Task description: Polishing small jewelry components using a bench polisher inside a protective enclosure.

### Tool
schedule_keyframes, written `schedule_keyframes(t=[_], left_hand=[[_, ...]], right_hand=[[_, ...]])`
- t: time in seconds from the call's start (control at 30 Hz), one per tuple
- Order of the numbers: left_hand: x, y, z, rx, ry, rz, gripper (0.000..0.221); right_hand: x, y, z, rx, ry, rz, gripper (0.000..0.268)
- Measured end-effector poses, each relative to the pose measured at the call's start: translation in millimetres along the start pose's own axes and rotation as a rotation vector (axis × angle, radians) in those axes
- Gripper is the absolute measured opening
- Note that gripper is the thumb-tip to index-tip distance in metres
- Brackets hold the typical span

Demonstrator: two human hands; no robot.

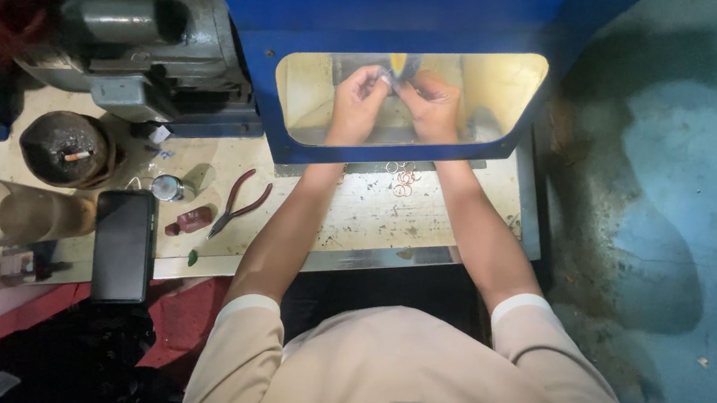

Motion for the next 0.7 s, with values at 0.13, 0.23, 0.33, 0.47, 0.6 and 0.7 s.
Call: schedule_keyframes(t=[0.13,0.23,0.33,0.47,0.6,0.7], left_hand=[[-12.4,-1.9,6.0,-0.024,0.172,-0.047,0.019],[-8.7,-11.9,35.5,0.113,0.404,-0.106,0.015],[1.4,-10.3,29.4,0.006,0.177,-0.101,0.023],[10.5,-6.4,9.4,-0.092,-0.047,-0.107,0.018],[3.8,-6.2,-1.0,-0.104,-0.131,-0.018,0.021],[6.8,-6.3,5.4,-0.105,-0.154,0.014,0.022]], right_hand=[[-1.0,-0.8,-12.5,-0.017,-0.071,-0.036,0.007],[-2.7,-6.7,-45.7,-0.031,-0.13,-0.102,0.009],[-5.1,-6.9,-70.0,-0.096,-0.082,-0.121,0.009],[-6.7,-5.1,-56.2,-0.078,-0.104,-0.083,0.006],[1.4,-2.5,-55.8,0.036,-0.027,-0.004,0.01],[5.4,-0.6,-24.3,0.122,0.084,0.037,0.012]])
Point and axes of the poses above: each hand's wrist, its own y-axis towards the middle knuckle, its own x-axis out of the palm, z = x × y, the point moved 7 cm from there along y, towards the middle knuckle, and after that the axes turned 15 degrees about -z, right-handed, at the moved point
